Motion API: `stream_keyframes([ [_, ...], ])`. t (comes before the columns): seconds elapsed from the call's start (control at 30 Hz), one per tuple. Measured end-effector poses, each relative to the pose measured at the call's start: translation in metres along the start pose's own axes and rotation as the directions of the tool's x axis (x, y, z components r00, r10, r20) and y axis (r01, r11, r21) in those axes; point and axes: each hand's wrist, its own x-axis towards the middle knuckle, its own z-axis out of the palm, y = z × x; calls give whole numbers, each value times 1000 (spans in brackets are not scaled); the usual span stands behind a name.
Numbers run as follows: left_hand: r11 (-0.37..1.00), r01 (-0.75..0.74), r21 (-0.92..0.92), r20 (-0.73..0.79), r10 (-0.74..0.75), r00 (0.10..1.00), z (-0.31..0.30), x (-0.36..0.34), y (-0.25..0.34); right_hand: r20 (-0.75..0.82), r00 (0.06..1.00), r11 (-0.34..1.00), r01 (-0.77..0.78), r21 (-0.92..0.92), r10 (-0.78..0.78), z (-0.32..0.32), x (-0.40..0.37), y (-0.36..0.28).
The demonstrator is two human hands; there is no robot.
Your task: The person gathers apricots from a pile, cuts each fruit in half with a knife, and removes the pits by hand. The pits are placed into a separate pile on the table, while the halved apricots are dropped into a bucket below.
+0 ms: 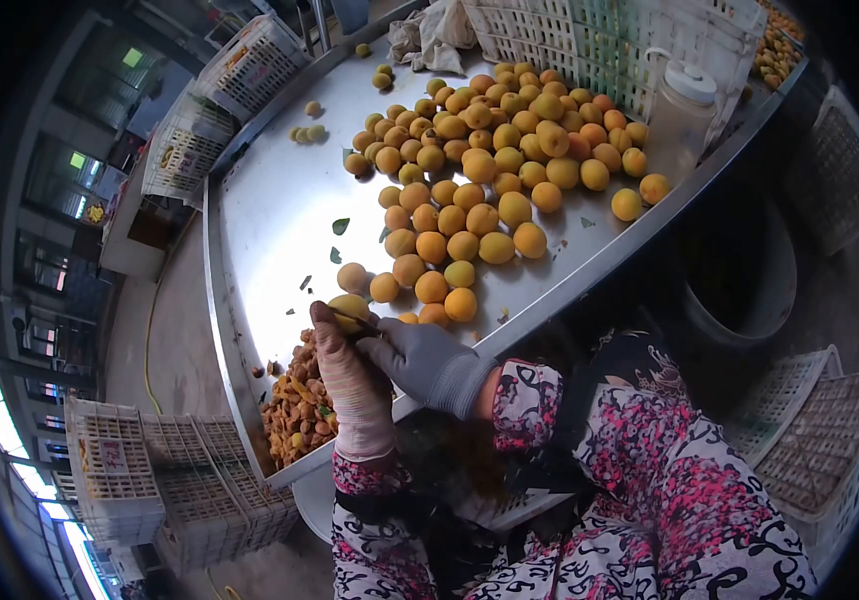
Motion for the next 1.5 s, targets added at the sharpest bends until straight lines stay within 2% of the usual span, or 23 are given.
stream_keyframes([
  [0.03, 1000, 13, 4, -52, -13, 999, -4, 1, -4, 39, 999, 991, -21, -134, 27, -2, -1, -2],
  [0.17, 981, 7, 196, -55, 4, 998, 2, -2, 10, 12, 1000, 998, -18, -61, 19, 4, 0, 10],
  [0.23, 982, 16, 189, -78, -1, 997, -1, -3, 4, 40, 999, 978, -38, 206, 30, 8, -1, 11],
  [0.37, 957, 7, 290, -108, 25, 994, 1, -4, 1, -3, 998, 923, -53, 381, 59, 21, -1, 19],
  [0.4, 957, 13, 290, -109, 20, 994, 3, -6, 4, -45, 999, 948, 1, 317, 14, 22, -1, 20],
  [0.47, 993, 110, 32, -112, -105, 988, 9, -9, 9, -83, 996, 969, 56, 241, -37, 19, -3, 21],
  [0.53, 996, 83, 12, -125, -81, 989, 3, -7, 7, -38, 998, 999, 43, 28, -42, 11, -5, 9],
  [0.57, 998, 60, -10, -137, -61, 989, -1, -4, 5, -37, 998, 998, 52, 28, -51, 7, -5, 4],
  [0.63, 959, -96, 266, -123, 133, 983, -19, 8, 0, 18, 1000, 995, -15, -96, 17, -1, -6, -2],
  [0.67, 956, -218, 197, -67, 235, 970, -28, 13, 2, -54, 997, 998, 57, -21, -58, 0, -5, 6],
  [0.7, 921, -235, 311, -70, 268, 961, -17, 5, 17, -131, 988, 996, 86, 29, -82, -4, -3, 8],
  [0.77, 732, -394, 556, 173, 362, 916, -17, -3, 19, -55, 973, 940, -199, 279, 222, -25, 7, -11],
  [0.83, 246, -665, 705, 517, 463, 720, -13, -11, 16, -16, 963, 887, -240, 395, 267, -37, 13, -24],
  [0.87, 127, -727, 675, 624, 428, 654, -10, -13, 17, 11, 962, 894, -257, 367, 273, -37, 18, -17],
  [0.9, 137, -729, 671, 625, 425, 655, -7, -14, 13, -45, 970, 955, -229, 187, 241, -34, 19, -16],
  [0.97, 57, -763, 644, 652, 481, 586, -6, -15, 11, -13, 992, 981, -125, 151, 129, -26, 13, -16],
  [1.13, 221, -713, 666, 587, 435, 683, -2, -15, 4, -41, 980, 943, -173, 286, 192, -26, 13, -19],
  [1.2, 571, -536, 623, 403, 353, 844, 0, -16, -2, -56, 975, 915, -182, 359, 215, -28, 15, -20],
  [1.23, 570, -536, 623, 404, 353, 844, 0, -15, 0, -1, 962, 895, -253, 367, 272, -31, 17, -19],
  [1.3, 185, -727, 661, 590, 470, 657, -3, -10, 6, 53, 944, 871, -321, 371, 326, -32, 18, -19],
  [1.4, 203, -729, 653, 595, 458, 661, -7, -9, 2, 43, 954, 866, -289, 408, 298, -25, 15, -17],
  [1.47, 232, -692, 683, 549, 463, 696, 0, -12, -1, -140, 955, 839, -153, 523, 262, -11, 17, -5],
  [1.5, 259, -657, 708, 501, 471, 726, 4, -12, -3, -137, 955, 837, -156, 525, 264, -8, 20, -3],
])
